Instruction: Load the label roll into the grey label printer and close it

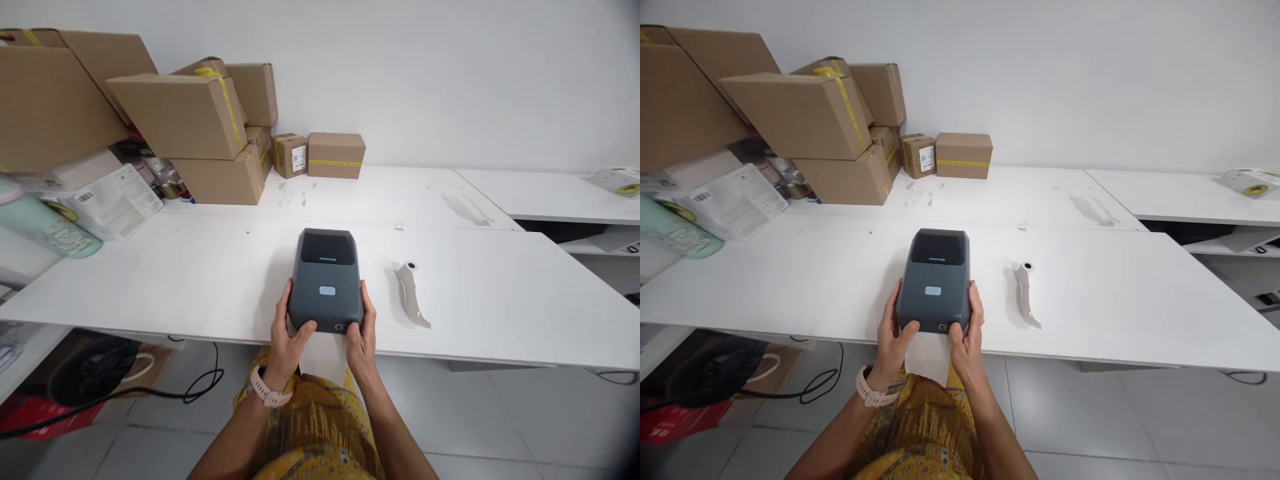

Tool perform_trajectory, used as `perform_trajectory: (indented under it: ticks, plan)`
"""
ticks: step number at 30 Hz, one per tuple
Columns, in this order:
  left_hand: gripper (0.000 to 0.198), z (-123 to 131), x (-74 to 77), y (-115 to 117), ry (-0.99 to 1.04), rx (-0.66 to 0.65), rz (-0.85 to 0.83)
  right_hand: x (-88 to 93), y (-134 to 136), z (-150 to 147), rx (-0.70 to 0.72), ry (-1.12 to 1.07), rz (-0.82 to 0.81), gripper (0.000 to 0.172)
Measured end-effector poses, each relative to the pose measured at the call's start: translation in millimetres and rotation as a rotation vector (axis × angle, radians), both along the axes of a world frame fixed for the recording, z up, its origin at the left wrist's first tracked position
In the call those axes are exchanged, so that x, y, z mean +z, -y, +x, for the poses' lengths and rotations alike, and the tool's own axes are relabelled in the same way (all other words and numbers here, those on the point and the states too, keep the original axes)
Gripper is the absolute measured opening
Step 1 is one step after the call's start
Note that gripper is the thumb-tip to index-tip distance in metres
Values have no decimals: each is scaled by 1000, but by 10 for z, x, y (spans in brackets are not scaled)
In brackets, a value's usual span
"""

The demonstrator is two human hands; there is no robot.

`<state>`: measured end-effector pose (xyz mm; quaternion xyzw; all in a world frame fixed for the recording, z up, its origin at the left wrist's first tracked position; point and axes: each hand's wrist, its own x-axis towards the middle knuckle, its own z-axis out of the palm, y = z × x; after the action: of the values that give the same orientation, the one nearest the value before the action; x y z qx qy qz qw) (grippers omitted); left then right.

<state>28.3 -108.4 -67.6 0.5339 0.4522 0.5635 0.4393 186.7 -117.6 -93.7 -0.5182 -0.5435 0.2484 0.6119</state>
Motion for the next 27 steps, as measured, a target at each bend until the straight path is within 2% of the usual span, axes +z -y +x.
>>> perform_trajectory:
  ticks: [3,6,9,12,14,17,18,20,23,27]
  plan:
    - [85,8,15,7,-3,12,5,-15,0,52,-1,88,7,70]
    - [83,-12,60,27,-35,23,14,56,23,107,8,120,8,71]
    - [73,-57,177,-13,-70,16,71,250,28,166,40,136,2,75]
    - [62,-93,381,-228,-18,20,225,576,-93,221,51,208,54,79]
    - [57,-108,525,-481,75,59,312,837,-292,242,27,260,134,77]
    - [54,-134,643,-910,124,167,248,1198,-741,244,-53,262,251,70]
    - [53,-145,643,-1028,91,190,208,1295,-909,242,-82,248,267,68]
    - [49,-169,595,-1190,-107,158,90,1448,-1241,246,-120,230,261,65]
    - [49,-203,480,-1248,-444,20,-59,1586,-1692,299,-147,264,225,62]
    - [64,-255,437,-1190,-682,-109,-93,1663,-2115,440,-152,361,145,61]
